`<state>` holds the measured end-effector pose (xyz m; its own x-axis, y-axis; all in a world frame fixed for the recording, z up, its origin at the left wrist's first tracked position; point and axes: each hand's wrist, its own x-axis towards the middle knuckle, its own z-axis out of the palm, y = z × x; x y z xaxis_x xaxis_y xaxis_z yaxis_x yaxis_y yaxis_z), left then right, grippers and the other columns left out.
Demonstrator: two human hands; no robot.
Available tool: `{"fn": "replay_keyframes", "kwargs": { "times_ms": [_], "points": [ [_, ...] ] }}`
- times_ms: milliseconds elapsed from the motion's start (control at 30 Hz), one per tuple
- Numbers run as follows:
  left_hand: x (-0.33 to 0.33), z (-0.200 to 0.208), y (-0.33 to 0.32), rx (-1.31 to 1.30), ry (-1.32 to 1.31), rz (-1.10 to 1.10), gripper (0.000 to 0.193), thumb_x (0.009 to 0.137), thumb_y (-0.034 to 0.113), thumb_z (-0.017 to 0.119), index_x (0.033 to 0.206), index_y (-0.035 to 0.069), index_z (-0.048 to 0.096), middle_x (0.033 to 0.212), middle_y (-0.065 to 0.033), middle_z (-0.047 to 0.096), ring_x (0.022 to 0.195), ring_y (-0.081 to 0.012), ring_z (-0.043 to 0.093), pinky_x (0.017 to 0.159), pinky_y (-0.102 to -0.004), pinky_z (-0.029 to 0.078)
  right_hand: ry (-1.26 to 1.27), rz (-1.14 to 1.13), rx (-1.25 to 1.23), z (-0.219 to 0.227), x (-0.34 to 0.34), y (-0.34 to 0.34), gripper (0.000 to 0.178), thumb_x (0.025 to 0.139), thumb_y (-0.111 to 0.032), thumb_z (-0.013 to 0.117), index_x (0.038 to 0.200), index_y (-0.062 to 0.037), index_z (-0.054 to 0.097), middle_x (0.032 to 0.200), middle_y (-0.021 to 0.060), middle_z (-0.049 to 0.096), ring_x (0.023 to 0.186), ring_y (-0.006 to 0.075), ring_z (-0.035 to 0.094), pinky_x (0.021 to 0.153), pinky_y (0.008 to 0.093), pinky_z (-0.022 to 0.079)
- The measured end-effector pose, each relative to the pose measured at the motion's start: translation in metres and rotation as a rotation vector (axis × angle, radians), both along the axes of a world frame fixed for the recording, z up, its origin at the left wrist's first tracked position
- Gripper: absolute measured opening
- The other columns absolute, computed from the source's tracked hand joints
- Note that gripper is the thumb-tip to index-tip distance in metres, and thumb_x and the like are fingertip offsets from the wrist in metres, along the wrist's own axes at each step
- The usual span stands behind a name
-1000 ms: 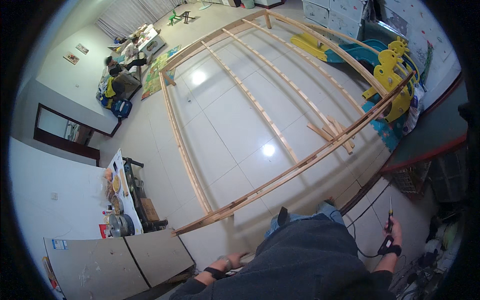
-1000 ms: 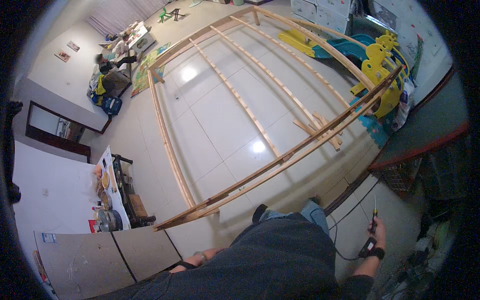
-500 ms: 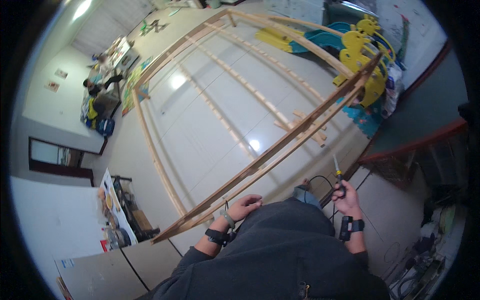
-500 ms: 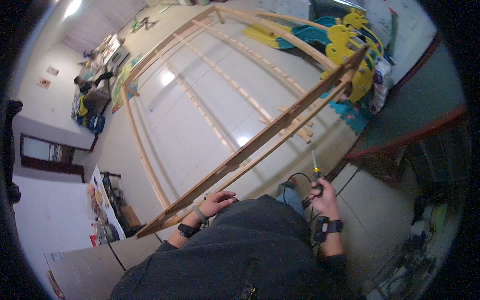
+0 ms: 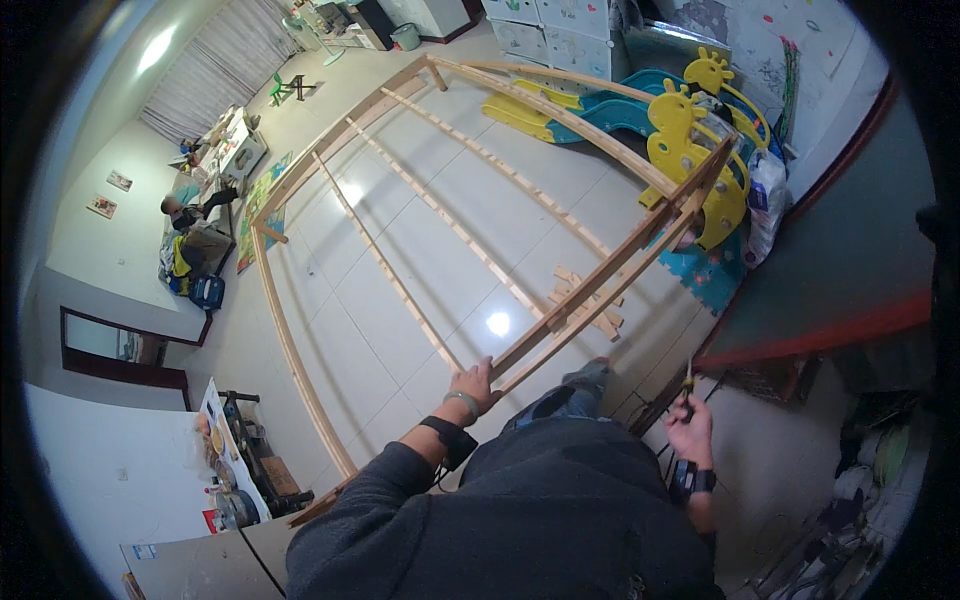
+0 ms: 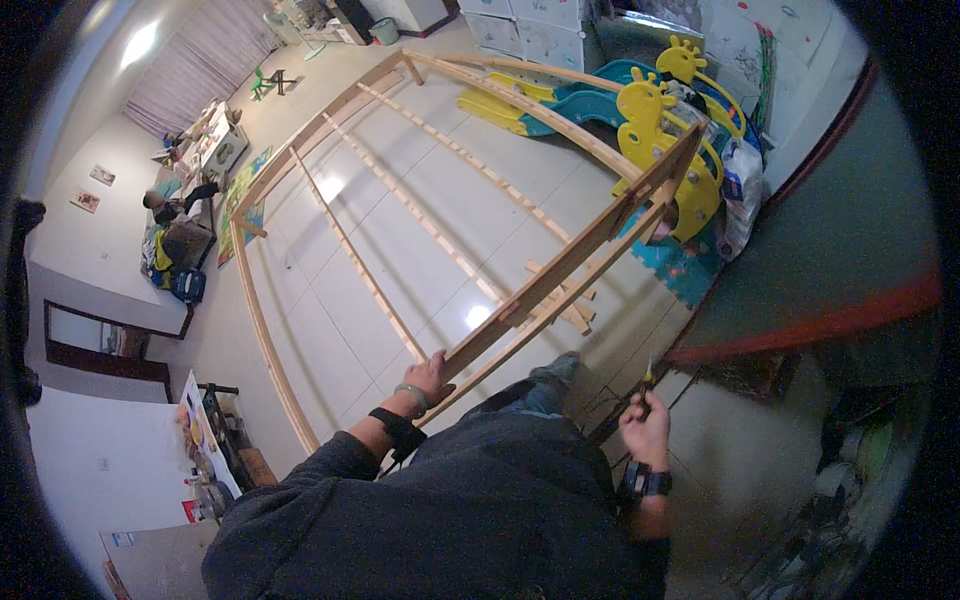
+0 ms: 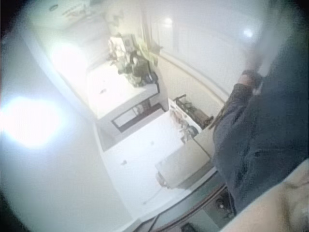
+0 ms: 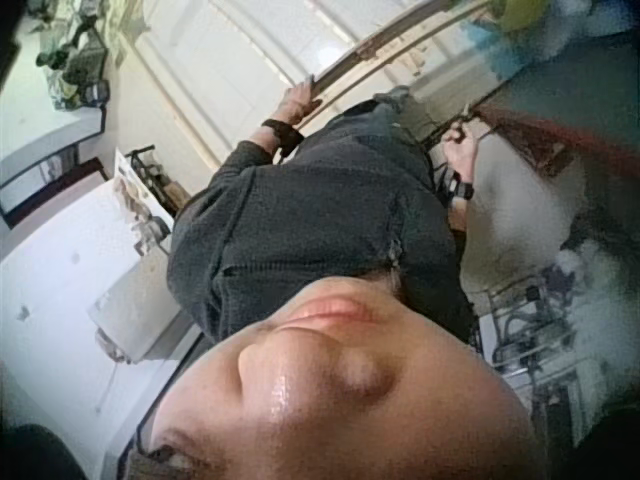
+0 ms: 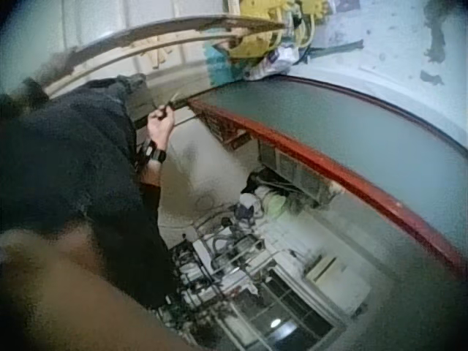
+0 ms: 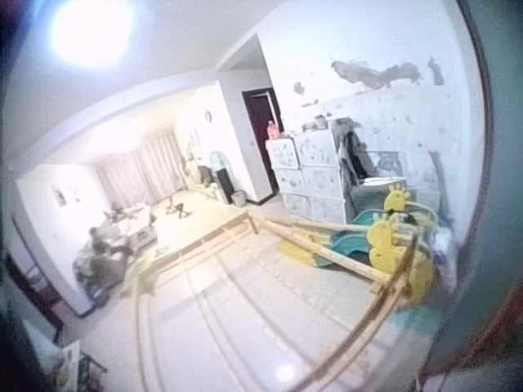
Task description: The person assembles a wooden bed frame by hand, positioning slats and using a screwdriver to fasten screws. They repeatedly adjust and align the wooden pieces, occasionally walking around the frame to access different sections.
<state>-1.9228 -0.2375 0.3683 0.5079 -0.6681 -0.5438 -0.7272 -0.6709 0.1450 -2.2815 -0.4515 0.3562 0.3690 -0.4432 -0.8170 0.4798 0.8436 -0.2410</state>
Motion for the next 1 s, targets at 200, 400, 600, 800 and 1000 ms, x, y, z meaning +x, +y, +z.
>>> {"fn": "replay_keyframes", "kwargs": {
  "times_ms": [200, 400, 600, 800, 1000],
  "points": [
    [0.007, -0.026, -0.045, -0.472, -0.104, -0.115, 0.025, 0.086, 0.027, 0.053, 0.102, 0.008, 0.054, 0.087, -0.0111, 0.063, 0.077, -0.0307, 0.061, 0.067, -0.0433, 0.047, 0.283, 0.370, -0.156, -0.027, -0.013, -0.032, 0.016, 0.091, -0.024, 0.045, 0.082, -0.0101, 0.047, 0.069, 0.0001, 0.049, 0.053, 0.0115, 0.043, 0.054, 0.0280, 0.039],
    [0.010, -0.022, -0.057, -0.342, -0.083, -0.066, 0.019, 0.084, 0.024, 0.054, 0.098, 0.012, 0.054, 0.084, -0.0060, 0.061, 0.078, -0.0248, 0.061, 0.065, -0.0391, 0.047, 0.309, 0.009, 0.127, -0.023, -0.029, -0.093, 0.024, 0.093, -0.035, 0.044, 0.087, -0.0124, 0.047, 0.071, -0.0016, 0.053, 0.050, 0.0100, 0.045, 0.052, 0.0282, 0.040],
    [0.007, -0.020, -0.058, -0.358, -0.105, -0.031, 0.018, 0.082, 0.025, 0.057, 0.094, 0.013, 0.055, 0.082, -0.0052, 0.061, 0.076, -0.0241, 0.061, 0.063, -0.0383, 0.046, 0.439, 0.172, 0.026, -0.016, -0.026, -0.126, 0.020, 0.094, -0.034, 0.045, 0.091, -0.0150, 0.050, 0.073, -0.0024, 0.055, 0.051, 0.0093, 0.046, 0.048, 0.0264, 0.038],
    [0.003, -0.027, -0.055, -0.337, -0.225, -0.041, 0.015, 0.082, 0.028, 0.057, 0.083, 0.013, 0.058, 0.072, -0.0070, 0.060, 0.066, -0.0262, 0.060, 0.058, -0.0391, 0.046, 0.673, 0.528, -0.583, 0.007, -0.004, -0.183, 0.026, 0.094, -0.023, 0.047, 0.115, -0.0105, 0.053, 0.080, -0.0029, 0.055, 0.060, 0.0065, 0.049, 0.044, 0.0185, 0.033],
    [-0.002, -0.033, -0.058, -0.274, -0.337, 0.028, 0.019, 0.075, 0.030, 0.062, 0.075, 0.012, 0.056, 0.068, -0.0093, 0.059, 0.062, -0.0288, 0.058, 0.055, -0.0411, 0.044, 0.753, 1.248, -1.011, 0.007, 0.024, -0.244, 0.026, 0.088, -0.020, 0.053, 0.110, -0.0060, 0.057, 0.086, 0.0066, 0.063, 0.074, 0.0165, 0.059, 0.065, 0.0288, 0.046]
  ]
}}
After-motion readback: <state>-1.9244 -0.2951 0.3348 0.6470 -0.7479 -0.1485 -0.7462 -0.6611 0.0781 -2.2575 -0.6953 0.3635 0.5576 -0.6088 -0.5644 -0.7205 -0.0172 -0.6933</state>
